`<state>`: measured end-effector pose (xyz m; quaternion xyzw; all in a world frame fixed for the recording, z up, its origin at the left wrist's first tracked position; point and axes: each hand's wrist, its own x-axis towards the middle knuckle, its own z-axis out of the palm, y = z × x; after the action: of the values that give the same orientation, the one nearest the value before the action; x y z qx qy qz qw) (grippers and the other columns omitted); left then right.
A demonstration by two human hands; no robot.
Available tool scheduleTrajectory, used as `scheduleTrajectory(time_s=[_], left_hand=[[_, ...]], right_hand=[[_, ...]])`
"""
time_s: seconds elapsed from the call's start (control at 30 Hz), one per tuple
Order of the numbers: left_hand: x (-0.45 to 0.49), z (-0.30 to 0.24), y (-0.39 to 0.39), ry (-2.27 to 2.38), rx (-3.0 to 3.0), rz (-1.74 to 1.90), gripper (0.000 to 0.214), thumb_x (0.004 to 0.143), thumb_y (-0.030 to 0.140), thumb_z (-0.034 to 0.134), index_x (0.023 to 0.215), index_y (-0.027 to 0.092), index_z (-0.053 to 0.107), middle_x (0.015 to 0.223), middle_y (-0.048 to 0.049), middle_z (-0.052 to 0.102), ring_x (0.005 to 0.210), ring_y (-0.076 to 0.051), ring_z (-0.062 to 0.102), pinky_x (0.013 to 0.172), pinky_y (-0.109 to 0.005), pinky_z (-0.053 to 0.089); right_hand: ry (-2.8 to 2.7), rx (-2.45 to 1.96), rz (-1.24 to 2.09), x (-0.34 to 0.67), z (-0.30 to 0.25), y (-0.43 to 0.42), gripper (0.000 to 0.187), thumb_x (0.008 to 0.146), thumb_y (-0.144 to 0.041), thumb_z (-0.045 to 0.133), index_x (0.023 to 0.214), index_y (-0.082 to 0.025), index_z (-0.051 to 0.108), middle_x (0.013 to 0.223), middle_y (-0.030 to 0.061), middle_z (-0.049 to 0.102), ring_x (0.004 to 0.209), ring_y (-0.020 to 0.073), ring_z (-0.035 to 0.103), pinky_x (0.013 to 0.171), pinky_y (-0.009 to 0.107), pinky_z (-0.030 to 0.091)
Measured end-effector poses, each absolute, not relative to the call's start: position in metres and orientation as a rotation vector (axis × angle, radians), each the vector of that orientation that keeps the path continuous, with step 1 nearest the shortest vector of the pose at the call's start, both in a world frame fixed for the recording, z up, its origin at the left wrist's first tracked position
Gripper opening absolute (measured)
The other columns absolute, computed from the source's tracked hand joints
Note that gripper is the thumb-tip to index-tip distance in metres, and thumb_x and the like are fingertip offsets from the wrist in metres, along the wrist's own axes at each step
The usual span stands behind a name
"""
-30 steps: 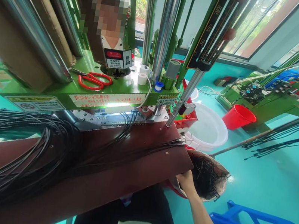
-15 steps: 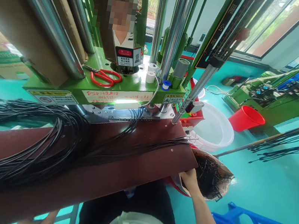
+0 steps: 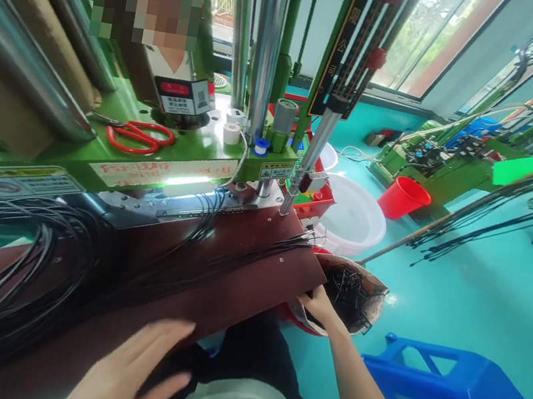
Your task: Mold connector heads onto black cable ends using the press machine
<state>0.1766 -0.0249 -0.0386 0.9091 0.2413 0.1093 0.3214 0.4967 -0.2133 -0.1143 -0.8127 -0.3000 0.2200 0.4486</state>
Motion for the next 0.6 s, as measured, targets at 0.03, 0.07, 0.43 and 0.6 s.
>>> scheduleTrajectory(time_s=[0.03, 0.07, 0.43, 0.6], left_hand=[[0.207, -0.032, -0.023, 0.520, 2.531, 0.375, 0.046, 0.072, 0.049, 0.056, 0.112, 0.027, 0.058, 0.117, -0.0048, 0.060, 0.108, -0.026, 0.053, 0.093, -0.037, 0.042], [0.236, -0.028, -0.021, 0.481, 2.647, 0.430, 0.046, 0.076, 0.047, 0.052, 0.115, 0.023, 0.055, 0.123, -0.0071, 0.055, 0.114, -0.027, 0.048, 0.094, -0.039, 0.041], [0.361, -0.017, -0.003, 0.438, 3.064, -0.276, 0.028, 0.086, 0.021, 0.030, 0.096, 0.008, 0.052, 0.088, -0.0163, 0.059, 0.079, -0.029, 0.062, 0.062, -0.035, 0.045], [0.368, -0.010, 0.000, 0.512, 2.910, -0.291, 0.019, 0.083, 0.017, 0.033, 0.091, 0.012, 0.049, 0.086, -0.0145, 0.061, 0.081, -0.027, 0.061, 0.068, -0.035, 0.042]], right_hand=[[-0.769, -2.020, 0.540, 0.497, -0.113, -0.213, 0.046, 0.063, -0.016, 0.053, 0.109, -0.014, 0.053, 0.110, 0.0115, 0.059, 0.104, 0.0274, 0.053, 0.090, 0.042, 0.041], [-0.798, -2.034, 0.539, 0.497, -0.111, -0.213, 0.046, 0.064, -0.014, 0.052, 0.110, -0.014, 0.053, 0.110, 0.0115, 0.059, 0.102, 0.0270, 0.053, 0.089, 0.042, 0.042], [-1.131, -2.166, 0.445, 0.499, -0.081, -0.242, 0.051, 0.070, -0.012, 0.050, 0.121, -0.016, 0.047, 0.119, 0.0087, 0.054, 0.109, 0.0214, 0.050, 0.093, 0.036, 0.039], [-1.162, -2.465, 0.333, 0.504, -0.043, -0.250, 0.041, 0.074, -0.015, 0.049, 0.115, -0.018, 0.055, 0.113, 0.0089, 0.059, 0.104, 0.0240, 0.055, 0.090, 0.037, 0.041]])
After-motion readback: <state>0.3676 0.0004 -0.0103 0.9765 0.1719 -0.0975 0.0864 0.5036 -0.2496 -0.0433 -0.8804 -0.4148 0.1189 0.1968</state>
